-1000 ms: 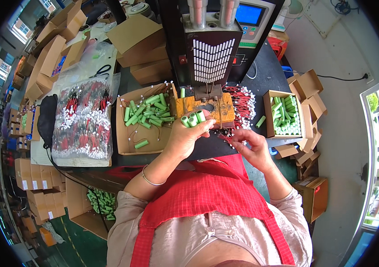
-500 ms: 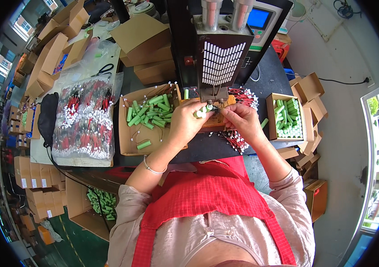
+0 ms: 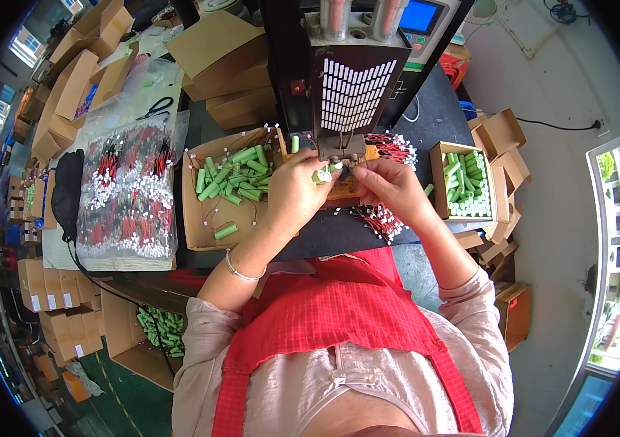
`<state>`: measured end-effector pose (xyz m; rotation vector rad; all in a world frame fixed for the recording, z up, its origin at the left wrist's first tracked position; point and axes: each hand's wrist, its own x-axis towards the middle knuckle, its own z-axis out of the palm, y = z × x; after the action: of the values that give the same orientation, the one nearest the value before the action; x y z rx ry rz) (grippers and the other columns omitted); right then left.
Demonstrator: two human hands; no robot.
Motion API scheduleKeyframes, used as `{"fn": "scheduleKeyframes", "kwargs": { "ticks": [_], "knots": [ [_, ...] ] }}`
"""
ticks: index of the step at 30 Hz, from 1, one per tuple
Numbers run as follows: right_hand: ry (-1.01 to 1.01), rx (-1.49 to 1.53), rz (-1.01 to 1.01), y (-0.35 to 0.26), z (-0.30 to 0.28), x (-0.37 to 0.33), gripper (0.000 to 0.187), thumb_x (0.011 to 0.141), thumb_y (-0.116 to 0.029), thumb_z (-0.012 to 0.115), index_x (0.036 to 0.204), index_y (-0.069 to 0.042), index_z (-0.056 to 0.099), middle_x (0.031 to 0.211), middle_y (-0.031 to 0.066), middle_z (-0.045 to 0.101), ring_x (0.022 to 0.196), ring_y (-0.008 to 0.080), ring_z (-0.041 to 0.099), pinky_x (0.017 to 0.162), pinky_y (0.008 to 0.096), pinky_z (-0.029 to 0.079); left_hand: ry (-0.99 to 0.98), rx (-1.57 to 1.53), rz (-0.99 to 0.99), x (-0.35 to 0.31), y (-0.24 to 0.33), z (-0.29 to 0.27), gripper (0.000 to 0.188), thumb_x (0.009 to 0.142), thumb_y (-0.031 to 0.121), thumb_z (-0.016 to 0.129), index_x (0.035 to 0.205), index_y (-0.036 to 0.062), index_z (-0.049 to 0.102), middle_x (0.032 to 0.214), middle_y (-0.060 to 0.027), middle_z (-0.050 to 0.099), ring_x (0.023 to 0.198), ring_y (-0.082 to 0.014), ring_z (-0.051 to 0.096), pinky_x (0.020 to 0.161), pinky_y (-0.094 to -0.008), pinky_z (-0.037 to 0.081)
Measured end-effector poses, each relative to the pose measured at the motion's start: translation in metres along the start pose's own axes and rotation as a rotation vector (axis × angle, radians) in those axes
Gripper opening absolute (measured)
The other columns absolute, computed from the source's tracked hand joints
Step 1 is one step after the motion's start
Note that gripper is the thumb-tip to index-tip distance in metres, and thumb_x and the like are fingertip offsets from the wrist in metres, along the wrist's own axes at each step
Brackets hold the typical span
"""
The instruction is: Spot welding individual battery cells together to create a battery pack.
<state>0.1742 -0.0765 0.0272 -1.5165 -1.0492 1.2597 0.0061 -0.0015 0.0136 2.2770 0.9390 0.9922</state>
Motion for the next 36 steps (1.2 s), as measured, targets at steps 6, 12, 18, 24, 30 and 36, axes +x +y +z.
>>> {"fn": "scheduleKeyframes", "kwargs": {
  "ticks": [6, 12, 18, 24, 30, 36],
  "knots": [
    [-0.153, -0.153, -0.066, 0.009, -0.021, -0.018, 0.019, 0.083, -0.016, 0.063, 0.091, 0.001, 0.066, 0.074, 0.0035, 0.063, 0.067, 0.0074, 0.057, 0.061, 0.023, 0.048, -0.156, -0.411, -0.35, -0.011, -0.001, -0.013, 0.018, 0.076, 0.013, 0.069, 0.088, 0.0015, 0.064, 0.066, -0.0007, 0.058, 0.056, -0.0049, 0.048, 0.049, -0.0221, 0.039],
    [0.085, -0.541, -0.63, 0.01, -0.006, -0.022, 0.011, 0.075, -0.003, 0.065, 0.085, 0.0, 0.063, 0.071, 0.0083, 0.061, 0.064, 0.0178, 0.06, 0.056, 0.0267, 0.046, -0.384, -1.315, -0.72, -0.014, -0.013, -0.027, 0.03, 0.077, 0.007, 0.067, 0.104, 0.0018, 0.055, 0.088, -0.0102, 0.063, 0.059, -0.0018, 0.048, 0.044, -0.0145, 0.029],
    [0.437, -0.568, -0.868, 0.034, 0.016, -0.007, 0.012, 0.073, 0.002, 0.065, 0.083, -0.002, 0.06, 0.069, 0.0084, 0.058, 0.058, 0.0198, 0.057, 0.053, 0.027, 0.045, -0.211, -0.713, -0.523, -0.013, -0.01, -0.009, 0.031, 0.075, 0.012, 0.069, 0.102, 0.0002, 0.059, 0.08, -0.0024, 0.062, 0.067, -0.0064, 0.054, 0.055, -0.021, 0.044],
    [0.486, -0.463, -0.807, 0.032, 0.031, 0.004, 0.011, 0.076, 0.0, 0.062, 0.083, -0.003, 0.055, 0.07, 0.0101, 0.057, 0.061, 0.0266, 0.057, 0.053, 0.0325, 0.045, -0.073, -0.371, -0.231, -0.01, -0.004, 0.004, 0.02, 0.075, 0.008, 0.063, 0.095, 0.0026, 0.06, 0.07, -0.0177, 0.061, 0.062, -0.0256, 0.063, 0.055, -0.0306, 0.048],
    [0.449, -0.463, -0.709, 0.032, 0.028, 0.006, 0.008, 0.078, -0.003, 0.062, 0.085, -0.002, 0.057, 0.072, 0.0105, 0.059, 0.065, 0.0243, 0.059, 0.059, 0.0292, 0.046, -0.041, -0.312, -0.205, -0.007, -0.003, 0.008, 0.018, 0.075, 0.007, 0.063, 0.092, 0.003, 0.06, 0.07, -0.0176, 0.061, 0.064, -0.0312, 0.062, 0.054, -0.0327, 0.047],
    [0.443, -0.456, -0.714, 0.033, 0.026, 0.008, 0.009, 0.078, -0.003, 0.062, 0.085, -0.002, 0.057, 0.072, 0.011, 0.059, 0.064, 0.0261, 0.059, 0.058, 0.0304, 0.046, -0.075, -0.31, -0.238, -0.006, 0.0, 0.007, 0.017, 0.076, 0.007, 0.063, 0.092, 0.0029, 0.061, 0.069, -0.016, 0.062, 0.062, -0.0258, 0.063, 0.054, -0.0311, 0.047]
  ]
}}
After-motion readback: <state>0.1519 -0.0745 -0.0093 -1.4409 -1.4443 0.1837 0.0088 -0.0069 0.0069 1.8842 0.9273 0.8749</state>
